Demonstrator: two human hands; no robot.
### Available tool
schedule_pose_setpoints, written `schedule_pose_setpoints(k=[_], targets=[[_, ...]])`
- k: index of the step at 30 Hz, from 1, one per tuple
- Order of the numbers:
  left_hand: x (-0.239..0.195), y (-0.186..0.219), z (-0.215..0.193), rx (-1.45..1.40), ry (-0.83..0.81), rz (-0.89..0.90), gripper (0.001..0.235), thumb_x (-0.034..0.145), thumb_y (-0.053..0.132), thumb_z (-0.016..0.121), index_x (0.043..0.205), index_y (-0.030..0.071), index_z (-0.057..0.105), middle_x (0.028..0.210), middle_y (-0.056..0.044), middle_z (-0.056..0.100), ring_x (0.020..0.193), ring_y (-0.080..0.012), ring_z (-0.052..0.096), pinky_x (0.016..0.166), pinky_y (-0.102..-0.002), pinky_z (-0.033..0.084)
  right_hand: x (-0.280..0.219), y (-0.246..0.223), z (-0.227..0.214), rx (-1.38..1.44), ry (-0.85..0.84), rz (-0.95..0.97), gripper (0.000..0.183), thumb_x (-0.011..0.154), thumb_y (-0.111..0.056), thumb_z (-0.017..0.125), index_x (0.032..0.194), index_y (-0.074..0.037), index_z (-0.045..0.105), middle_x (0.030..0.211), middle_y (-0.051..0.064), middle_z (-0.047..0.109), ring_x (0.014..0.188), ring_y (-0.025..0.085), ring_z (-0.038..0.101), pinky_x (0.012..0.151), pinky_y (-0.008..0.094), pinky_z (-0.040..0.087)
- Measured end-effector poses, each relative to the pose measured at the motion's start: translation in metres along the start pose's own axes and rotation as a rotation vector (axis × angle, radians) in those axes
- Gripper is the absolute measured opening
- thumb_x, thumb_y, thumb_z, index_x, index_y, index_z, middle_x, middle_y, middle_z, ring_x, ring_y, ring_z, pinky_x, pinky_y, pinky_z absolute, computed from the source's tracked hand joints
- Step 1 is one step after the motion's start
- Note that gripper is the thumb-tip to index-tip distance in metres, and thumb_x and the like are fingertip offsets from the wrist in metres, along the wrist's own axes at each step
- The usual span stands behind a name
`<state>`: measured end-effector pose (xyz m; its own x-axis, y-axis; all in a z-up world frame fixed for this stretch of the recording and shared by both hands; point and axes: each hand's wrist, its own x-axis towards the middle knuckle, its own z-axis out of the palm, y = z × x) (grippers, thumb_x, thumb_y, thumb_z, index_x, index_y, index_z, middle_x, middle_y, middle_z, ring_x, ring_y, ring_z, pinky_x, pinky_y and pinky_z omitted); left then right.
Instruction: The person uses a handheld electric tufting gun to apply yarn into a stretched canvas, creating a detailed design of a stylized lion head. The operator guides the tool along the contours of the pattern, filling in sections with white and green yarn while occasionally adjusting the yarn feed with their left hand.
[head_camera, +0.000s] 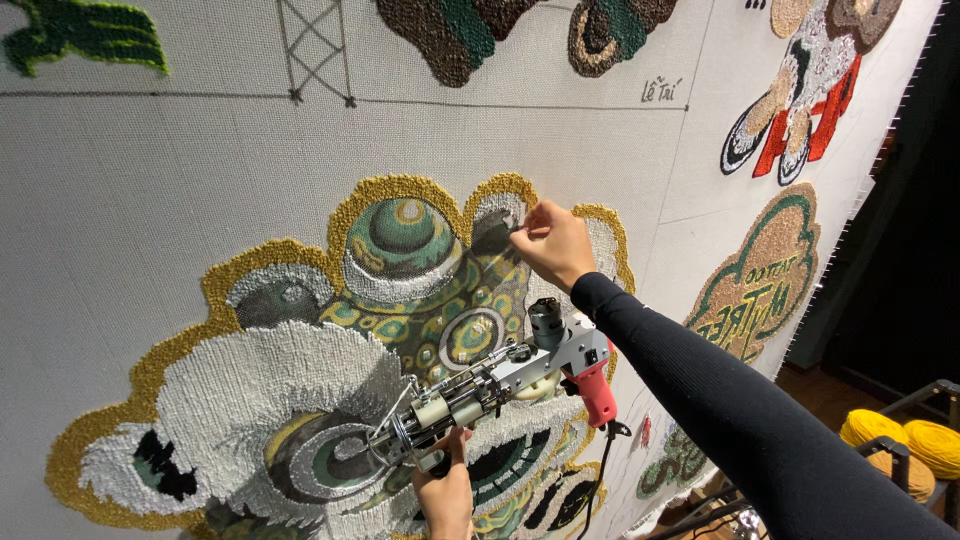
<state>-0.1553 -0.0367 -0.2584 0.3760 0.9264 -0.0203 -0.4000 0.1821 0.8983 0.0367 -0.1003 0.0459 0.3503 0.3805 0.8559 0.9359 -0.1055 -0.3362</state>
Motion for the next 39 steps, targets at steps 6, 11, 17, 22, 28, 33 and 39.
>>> schedule_pose_setpoints(k=[6, 11, 17, 22, 28, 33, 39], targets=[[0.007, -0.023, -0.002, -0.079, -0.006, 0.067, 0.020, 0.091, 0.016, 0.074, 0.091, -0.004, 0.077, 0.093, -0.015, 0.082, 0.090, -0.0207, 0.078, 0.087, -0.034, 0.059, 0.000, -0.011, 0.001, -0.039, 0.024, 0.057, 0.031, 0.087, -0.032, 0.075, 0.096, -0.003, 0.071, 0.093, 0.011, 0.078, 0.082, 0.020, 0.078, 0.075, 0.032, 0.061], [0.010, -0.025, -0.005, -0.027, 0.014, 0.069, 0.021, 0.090, 0.016, 0.076, 0.092, -0.005, 0.079, 0.092, -0.015, 0.083, 0.085, -0.0187, 0.077, 0.082, -0.032, 0.059, 0.003, -0.019, 0.009, -0.118, 0.052, 0.072, 0.027, 0.089, -0.035, 0.073, 0.093, -0.009, 0.075, 0.091, 0.006, 0.079, 0.075, 0.020, 0.076, 0.072, 0.034, 0.059], [0.012, -0.028, -0.009, 0.003, 0.020, 0.077, 0.021, 0.090, 0.015, 0.076, 0.092, -0.005, 0.079, 0.090, -0.014, 0.082, 0.084, -0.0180, 0.077, 0.082, -0.032, 0.059, 0.005, -0.012, 0.015, -0.148, 0.077, 0.072, 0.023, 0.089, -0.032, 0.071, 0.091, -0.010, 0.077, 0.088, 0.004, 0.079, 0.075, 0.021, 0.074, 0.072, 0.036, 0.058], [0.016, -0.032, -0.013, 0.041, 0.013, 0.055, 0.019, 0.089, 0.014, 0.073, 0.096, -0.002, 0.080, 0.090, -0.014, 0.083, 0.082, -0.0179, 0.079, 0.078, -0.033, 0.062, 0.004, 0.000, 0.015, -0.117, 0.087, -0.018, 0.026, 0.083, -0.029, 0.073, 0.085, -0.003, 0.073, 0.087, 0.010, 0.077, 0.077, 0.021, 0.075, 0.074, 0.035, 0.059], [0.008, -0.018, -0.012, 0.134, 0.035, 0.024, 0.021, 0.093, 0.017, 0.073, 0.096, -0.003, 0.081, 0.090, -0.013, 0.083, 0.083, -0.0217, 0.078, 0.079, -0.036, 0.060, -0.007, 0.009, 0.009, 0.028, 0.030, 0.061, 0.025, 0.081, -0.027, 0.069, 0.085, -0.003, 0.069, 0.080, 0.012, 0.076, 0.079, 0.019, 0.077, 0.074, 0.037, 0.062], [0.005, -0.019, -0.011, 0.128, 0.052, -0.036, 0.022, 0.093, 0.018, 0.072, 0.093, -0.003, 0.079, 0.091, -0.014, 0.083, 0.084, -0.0186, 0.079, 0.082, -0.034, 0.062, -0.006, 0.002, 0.006, 0.064, 0.043, 0.005, 0.030, 0.085, -0.030, 0.073, 0.091, -0.002, 0.064, 0.086, 0.011, 0.076, 0.081, 0.020, 0.077, 0.075, 0.035, 0.063], [0.013, -0.050, -0.017, 0.090, 0.051, 0.101, 0.019, 0.088, 0.014, 0.078, 0.090, -0.005, 0.080, 0.087, -0.015, 0.083, 0.082, -0.0176, 0.077, 0.078, -0.032, 0.061, -0.002, -0.002, 0.017, -0.054, 0.040, 0.064, 0.026, 0.088, -0.032, 0.072, 0.092, -0.006, 0.073, 0.091, 0.011, 0.078, 0.083, 0.023, 0.077, 0.077, 0.037, 0.061]])
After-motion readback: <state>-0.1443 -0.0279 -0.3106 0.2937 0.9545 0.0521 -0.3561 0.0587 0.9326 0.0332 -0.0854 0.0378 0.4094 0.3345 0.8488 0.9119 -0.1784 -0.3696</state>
